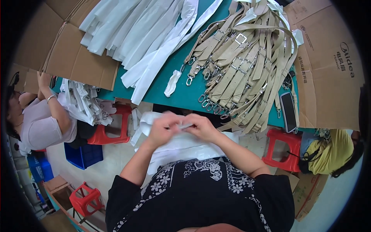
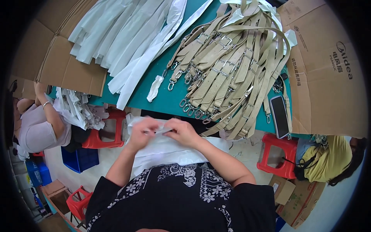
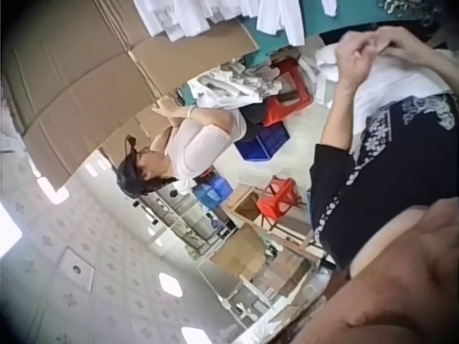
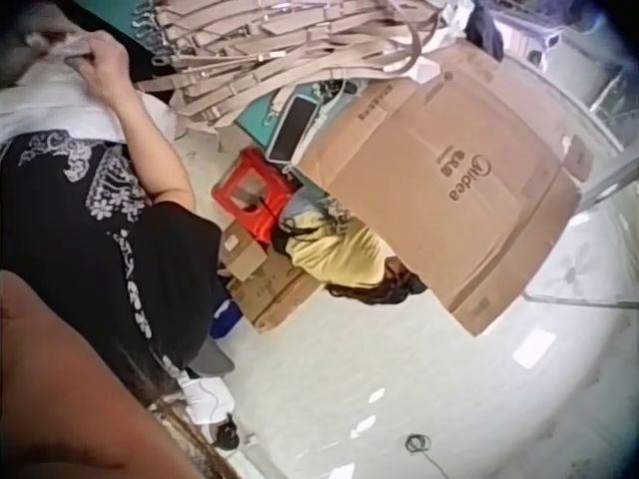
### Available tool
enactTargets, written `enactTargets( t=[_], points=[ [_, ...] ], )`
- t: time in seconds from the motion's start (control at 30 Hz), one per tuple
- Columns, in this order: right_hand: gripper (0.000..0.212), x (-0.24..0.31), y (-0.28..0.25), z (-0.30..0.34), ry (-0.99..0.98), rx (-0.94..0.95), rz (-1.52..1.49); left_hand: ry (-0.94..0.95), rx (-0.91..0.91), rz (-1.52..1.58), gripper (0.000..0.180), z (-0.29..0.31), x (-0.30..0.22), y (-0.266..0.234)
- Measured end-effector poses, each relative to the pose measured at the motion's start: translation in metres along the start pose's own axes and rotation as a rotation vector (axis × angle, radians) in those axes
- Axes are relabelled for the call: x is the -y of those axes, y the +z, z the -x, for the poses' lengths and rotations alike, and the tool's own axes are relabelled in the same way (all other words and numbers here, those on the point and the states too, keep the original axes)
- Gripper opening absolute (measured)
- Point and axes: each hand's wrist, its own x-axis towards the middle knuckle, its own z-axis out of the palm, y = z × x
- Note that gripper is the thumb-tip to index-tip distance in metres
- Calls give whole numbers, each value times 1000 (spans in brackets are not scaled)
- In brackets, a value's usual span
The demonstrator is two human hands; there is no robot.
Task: Organizing and assembling belts or clothing straps with buckles at a production workbench.
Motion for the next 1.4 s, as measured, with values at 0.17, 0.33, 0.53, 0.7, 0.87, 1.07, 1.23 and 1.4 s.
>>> enactTargets(
  t=[0.17, 0.33, 0.53, 0.7, 0.87, 1.07, 1.23, 1.4],
  points=[
    [25, 30, -17, 0, -87, 95, -183, -193, -404, -728, 19, -74, 37, -22],
    [20, 48, -34, 3, -98, -26, -141, -334, -264, -878, 26, -92, 42, -12],
    [15, 46, -41, -18, 297, -225, -335, -95, -4, -186, 58, -79, -17, -19],
    [18, 60, -91, -77, -20, 295, 271, -165, -61, 180, 25, -51, -9, -10],
    [18, 81, -96, -131, 294, 392, 21, -138, -399, 324, 46, -44, -6, -2],
    [17, 61, -97, -161, -25, 588, 361, -366, -736, 685, 18, -46, -4, -39],
    [30, 10, -154, -211, -311, 331, 1130, -394, -507, 482, 16, -27, -3, -60],
    [17, 17, -161, -223, -332, 301, 1017, -428, -512, 418, 12, -34, -10, -57]
  ],
)
